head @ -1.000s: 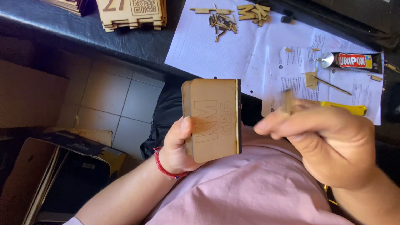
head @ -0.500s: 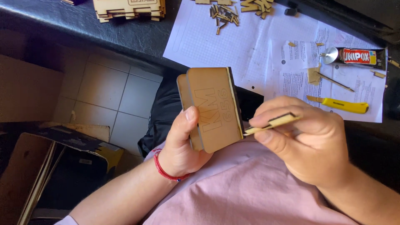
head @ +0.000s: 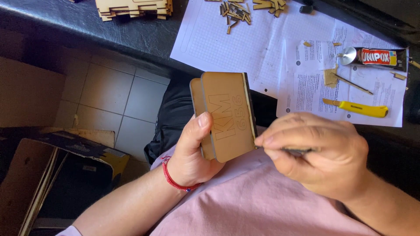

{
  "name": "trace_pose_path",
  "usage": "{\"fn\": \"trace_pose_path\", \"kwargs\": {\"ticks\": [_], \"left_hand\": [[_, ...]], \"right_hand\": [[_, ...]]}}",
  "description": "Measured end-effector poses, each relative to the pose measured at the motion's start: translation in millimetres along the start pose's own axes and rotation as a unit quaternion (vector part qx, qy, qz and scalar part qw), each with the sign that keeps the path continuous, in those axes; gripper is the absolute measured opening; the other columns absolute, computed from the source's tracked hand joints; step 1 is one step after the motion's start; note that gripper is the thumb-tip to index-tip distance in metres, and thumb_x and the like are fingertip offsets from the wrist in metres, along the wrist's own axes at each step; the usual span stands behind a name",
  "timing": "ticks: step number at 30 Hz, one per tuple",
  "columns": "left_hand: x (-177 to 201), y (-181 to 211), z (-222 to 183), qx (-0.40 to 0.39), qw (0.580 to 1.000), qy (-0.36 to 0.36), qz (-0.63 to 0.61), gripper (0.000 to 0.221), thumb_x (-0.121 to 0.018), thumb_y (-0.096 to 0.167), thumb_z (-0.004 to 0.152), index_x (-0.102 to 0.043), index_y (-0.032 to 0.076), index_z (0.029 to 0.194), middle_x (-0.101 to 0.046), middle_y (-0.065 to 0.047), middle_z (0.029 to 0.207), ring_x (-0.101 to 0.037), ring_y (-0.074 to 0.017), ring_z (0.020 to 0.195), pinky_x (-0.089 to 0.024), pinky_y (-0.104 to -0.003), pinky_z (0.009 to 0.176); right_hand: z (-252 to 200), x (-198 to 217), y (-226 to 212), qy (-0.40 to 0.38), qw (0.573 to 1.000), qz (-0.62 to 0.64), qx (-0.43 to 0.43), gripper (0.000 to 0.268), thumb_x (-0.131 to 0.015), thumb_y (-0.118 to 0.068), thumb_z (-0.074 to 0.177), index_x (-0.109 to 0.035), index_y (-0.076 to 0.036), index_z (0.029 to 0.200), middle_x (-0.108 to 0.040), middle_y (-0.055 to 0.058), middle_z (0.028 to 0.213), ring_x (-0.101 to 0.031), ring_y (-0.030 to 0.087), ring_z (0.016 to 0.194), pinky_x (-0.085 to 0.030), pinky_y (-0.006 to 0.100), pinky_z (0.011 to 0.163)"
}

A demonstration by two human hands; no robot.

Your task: Assembling a small laser-cut wooden box by applying glue to the joints and fitting the pieces together.

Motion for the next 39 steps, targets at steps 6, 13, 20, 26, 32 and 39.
{"fn": "trace_pose_path", "kwargs": {"ticks": [6,13,20,26,32,39], "left_hand": [[3,-5,0,0.0,1.0,0.014,-0.013,0.06,-0.071,0.036,0.092,-0.05,0.002,0.137,-0.061,-0.014,0.122,-0.061,-0.0266,0.11,-0.051,-0.044,0.094],[3,-3,-2,-0.012,1.0,0.005,-0.006,0.06,-0.071,0.036,0.092,-0.051,0.002,0.137,-0.062,-0.012,0.121,-0.061,-0.0249,0.106,-0.052,-0.041,0.091],[-1,-3,-1,-0.007,1.0,-0.008,-0.012,0.061,-0.07,0.038,0.094,-0.05,0.001,0.138,-0.061,-0.014,0.123,-0.061,-0.0261,0.109,-0.051,-0.043,0.094],[-12,4,-2,-0.026,0.999,-0.011,0.028,0.061,-0.072,0.038,0.093,-0.048,0.002,0.137,-0.059,-0.012,0.122,-0.059,-0.025,0.11,-0.05,-0.043,0.095],[-11,6,-1,-0.025,0.998,-0.008,0.055,0.062,-0.072,0.039,0.092,-0.049,0.0,0.135,-0.06,-0.013,0.117,-0.06,-0.0244,0.106,-0.05,-0.042,0.092],[-7,5,-2,-0.013,0.998,-0.001,0.059,0.06,-0.07,0.041,0.093,-0.05,0.004,0.135,-0.06,-0.01,0.117,-0.06,-0.0229,0.104,-0.052,-0.041,0.088]], "right_hand": [[7,4,7,0.035,0.998,-0.018,-0.042,0.008,-0.067,0.011,0.084,-0.065,0.004,0.089,-0.073,0.018,0.085,-0.075,0.024,0.076,-0.061,0.03,0.075],[-4,3,0,-0.01,1.0,0.011,-0.016,0.01,-0.069,0.003,0.08,-0.066,-0.001,0.089,-0.074,0.015,0.08,-0.075,0.021,0.069,-0.062,0.029,0.069],[-5,12,7,0.008,0.994,0.06,-0.091,0.006,-0.068,-0.003,0.08,-0.066,-0.002,0.086,-0.074,0.015,0.084,-0.079,0.024,0.076,-0.065,0.03,0.075],[-10,8,16,0.011,0.99,0.011,-0.139,0.005,-0.071,-0.002,0.081,-0.069,-0.004,0.085,-0.073,0.011,0.087,-0.071,0.016,0.075,-0.048,0.022,0.061],[-15,6,8,0.012,0.991,-0.043,-0.126,0.009,-0.061,-0.01,0.09,-0.063,-0.004,0.096,-0.078,0.01,0.095,-0.077,0.013,0.083,-0.047,0.017,0.053],[-28,7,1,-0.026,0.996,0.029,-0.081,0.009,-0.047,-0.011,0.098,-0.048,-0.008,0.106,-0.078,0.016,0.097,-0.081,0.025,0.091,-0.066,0.029,0.082]]}}
Point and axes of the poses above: each hand's wrist, its own z-axis towards the middle knuckle, its own x-axis out of the back of the hand, y = z × x, the point moved 5 cm from there along z, towards the middle knuckle
